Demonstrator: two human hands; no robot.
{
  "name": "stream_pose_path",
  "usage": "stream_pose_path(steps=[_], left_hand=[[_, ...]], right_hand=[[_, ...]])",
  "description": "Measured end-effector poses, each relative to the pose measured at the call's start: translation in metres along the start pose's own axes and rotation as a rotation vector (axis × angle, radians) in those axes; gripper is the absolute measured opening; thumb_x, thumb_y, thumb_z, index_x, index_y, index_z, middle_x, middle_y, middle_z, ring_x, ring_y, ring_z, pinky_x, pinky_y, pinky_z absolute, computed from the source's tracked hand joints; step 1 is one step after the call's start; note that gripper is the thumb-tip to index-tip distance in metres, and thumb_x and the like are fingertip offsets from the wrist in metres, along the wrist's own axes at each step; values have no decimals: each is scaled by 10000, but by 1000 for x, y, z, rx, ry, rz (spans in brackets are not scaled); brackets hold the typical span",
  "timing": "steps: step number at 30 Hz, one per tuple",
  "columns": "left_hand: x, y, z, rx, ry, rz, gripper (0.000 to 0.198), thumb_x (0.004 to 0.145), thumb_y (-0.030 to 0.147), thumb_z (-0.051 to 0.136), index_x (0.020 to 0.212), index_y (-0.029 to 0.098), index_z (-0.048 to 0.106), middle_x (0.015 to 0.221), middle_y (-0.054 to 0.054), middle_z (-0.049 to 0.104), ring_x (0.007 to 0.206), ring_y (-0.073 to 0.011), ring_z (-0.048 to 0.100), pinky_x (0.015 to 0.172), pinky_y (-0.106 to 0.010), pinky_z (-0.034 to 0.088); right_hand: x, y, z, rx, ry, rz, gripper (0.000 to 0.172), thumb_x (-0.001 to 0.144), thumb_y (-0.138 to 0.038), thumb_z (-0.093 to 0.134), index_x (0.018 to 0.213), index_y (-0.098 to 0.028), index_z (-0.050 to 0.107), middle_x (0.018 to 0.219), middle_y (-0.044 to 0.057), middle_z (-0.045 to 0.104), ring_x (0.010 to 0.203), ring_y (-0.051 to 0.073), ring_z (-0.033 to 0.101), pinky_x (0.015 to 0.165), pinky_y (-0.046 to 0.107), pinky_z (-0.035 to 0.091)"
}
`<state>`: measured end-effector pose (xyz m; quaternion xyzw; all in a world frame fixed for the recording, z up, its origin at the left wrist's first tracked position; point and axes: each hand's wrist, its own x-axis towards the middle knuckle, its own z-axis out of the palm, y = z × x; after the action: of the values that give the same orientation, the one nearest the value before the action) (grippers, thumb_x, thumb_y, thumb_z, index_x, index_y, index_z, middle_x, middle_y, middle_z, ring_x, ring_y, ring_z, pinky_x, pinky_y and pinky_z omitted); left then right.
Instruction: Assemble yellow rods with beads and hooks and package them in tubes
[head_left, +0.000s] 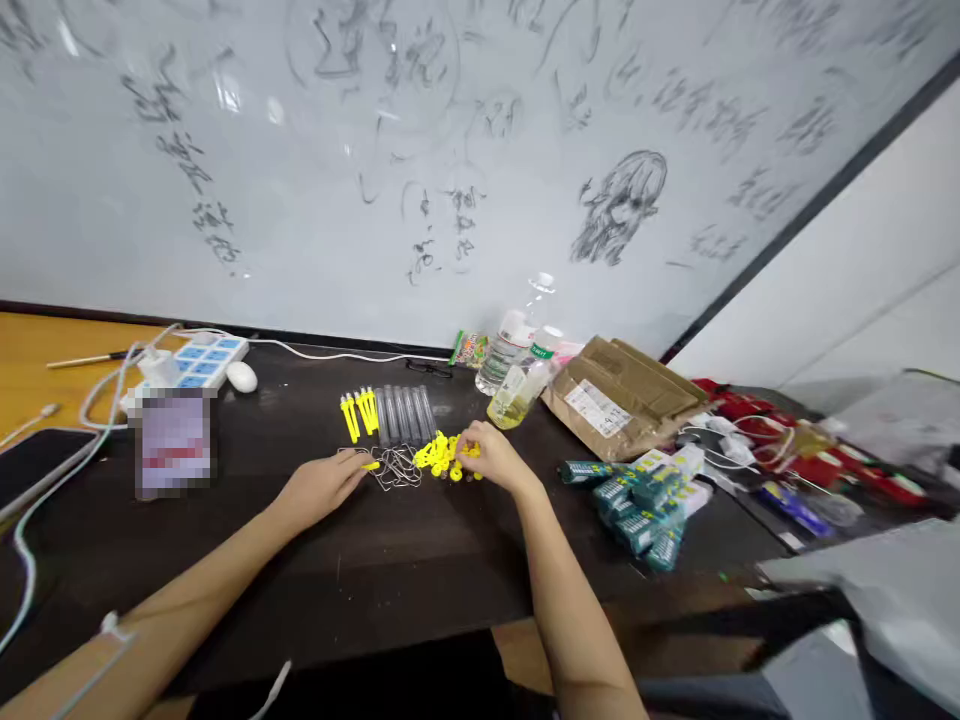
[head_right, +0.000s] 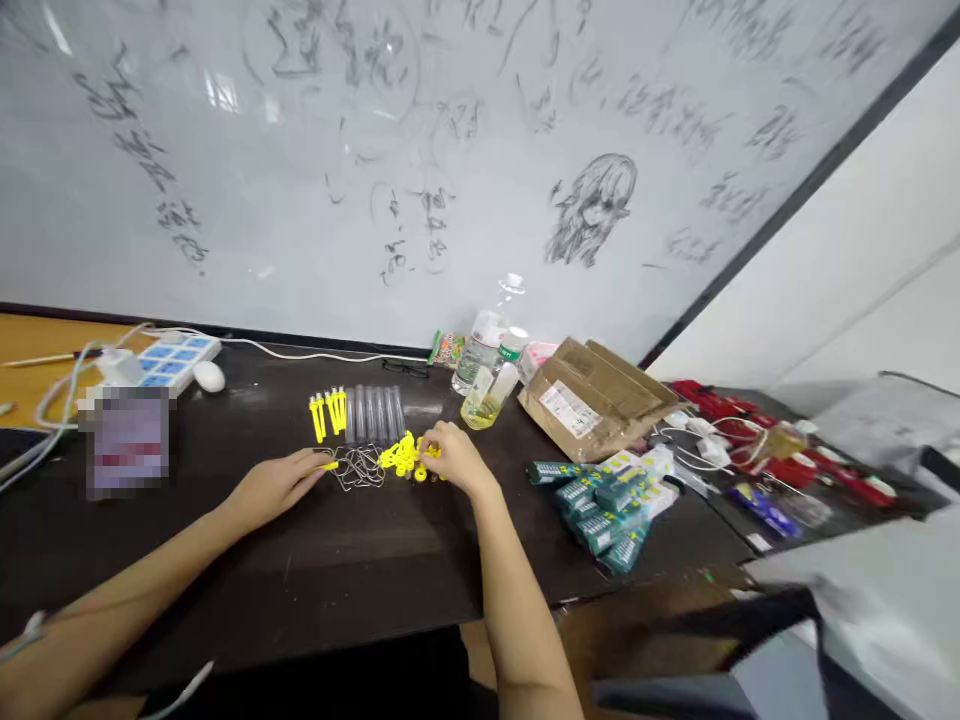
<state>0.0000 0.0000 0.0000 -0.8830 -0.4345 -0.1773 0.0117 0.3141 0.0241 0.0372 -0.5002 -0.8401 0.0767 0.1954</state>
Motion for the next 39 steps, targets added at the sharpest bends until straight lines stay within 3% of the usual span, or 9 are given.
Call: stream_pose_path(steps=[10,19,22,25,31,39], left_hand=[[-4,-1,5,-116,22,16,337,957,363,306,1131,243,569,1093,-34,654,884,-169,648,725,-255,490],[-2,4,2,-219,-5,29,331,955,372,308,1104,225,565,1100,-41,652,936,-179,640,809,-283,481],[-1,8,0,-253,7,22,319,950,368,327,1091,217,570,1099,-42,660,946,-188,640,808,-287,474],[-1,13,-2,-262,-3,20,318,950,366,327,1066,210,579,1055,-44,672,906,-190,646,779,-281,467],[-4,19,-7,-286,-69,56,296,950,347,325,1036,231,583,974,-23,685,859,-176,645,731,-253,445],[-3,22,-7,-352,-61,73,319,952,373,308,999,235,592,905,-20,674,812,-162,634,715,-235,434]], right_hand=[[-15,-17,-2,-241,-207,47,176,695,-149,702,852,-222,673,898,38,522,890,190,453,723,275,284],[-15,-21,0,-265,-163,32,114,686,-140,685,789,-186,669,887,53,537,878,197,453,739,297,311],[-14,-26,-4,-85,-68,-39,108,695,-165,671,799,-182,646,853,39,553,859,188,472,772,308,344],[-12,-40,2,275,-28,-127,96,744,-180,616,840,-181,610,862,25,593,838,161,517,757,290,388],[-7,-71,42,823,-174,-63,137,745,-176,597,879,-163,572,795,0,585,668,95,529,575,209,396],[-4,-65,70,1174,-211,34,234,826,-351,581,972,-176,531,800,18,603,636,93,543,524,204,420]])
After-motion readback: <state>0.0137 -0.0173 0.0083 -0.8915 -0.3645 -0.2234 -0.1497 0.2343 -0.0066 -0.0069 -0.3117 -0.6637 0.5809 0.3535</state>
